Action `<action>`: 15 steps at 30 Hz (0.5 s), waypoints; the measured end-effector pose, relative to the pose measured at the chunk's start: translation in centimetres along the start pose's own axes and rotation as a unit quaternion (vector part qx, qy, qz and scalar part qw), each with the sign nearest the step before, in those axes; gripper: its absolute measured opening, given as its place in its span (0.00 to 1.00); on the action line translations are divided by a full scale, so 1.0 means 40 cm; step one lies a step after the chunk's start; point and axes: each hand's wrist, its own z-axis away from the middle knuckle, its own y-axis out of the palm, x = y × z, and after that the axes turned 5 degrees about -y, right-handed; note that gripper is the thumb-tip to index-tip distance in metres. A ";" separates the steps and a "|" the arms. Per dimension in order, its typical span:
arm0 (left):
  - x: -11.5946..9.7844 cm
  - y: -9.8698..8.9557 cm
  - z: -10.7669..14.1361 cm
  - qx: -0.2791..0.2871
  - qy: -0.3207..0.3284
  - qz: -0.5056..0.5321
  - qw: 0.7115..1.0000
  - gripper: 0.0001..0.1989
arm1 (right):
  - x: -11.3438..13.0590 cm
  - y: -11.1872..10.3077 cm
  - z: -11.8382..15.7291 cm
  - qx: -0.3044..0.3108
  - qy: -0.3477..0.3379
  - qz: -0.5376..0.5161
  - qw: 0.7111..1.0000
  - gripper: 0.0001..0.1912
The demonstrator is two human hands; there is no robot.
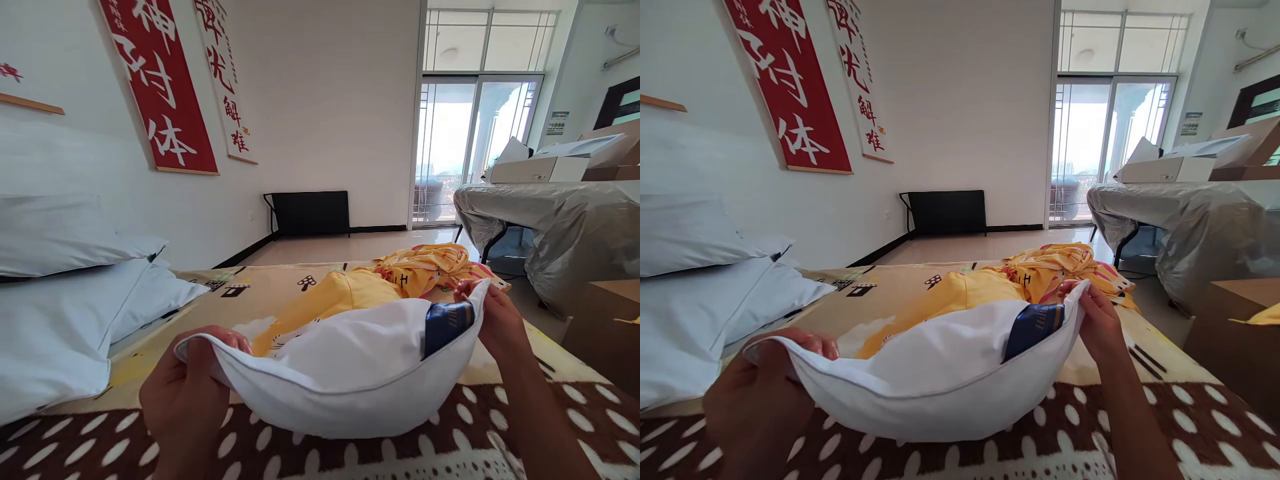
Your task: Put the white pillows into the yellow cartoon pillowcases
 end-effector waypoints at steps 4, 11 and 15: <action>0.007 -0.001 0.012 0.180 0.091 0.064 0.977 0.12 | 0.033 0.087 0.040 0.087 0.004 0.074 0.993 0.09; -0.022 0.023 0.080 0.466 0.196 0.036 0.862 0.08 | 0.031 0.220 0.131 0.368 0.074 0.058 0.925 0.17; -0.032 0.049 0.143 0.551 0.224 -0.063 0.801 0.06 | 0.014 0.282 0.179 0.450 0.070 0.150 0.878 0.19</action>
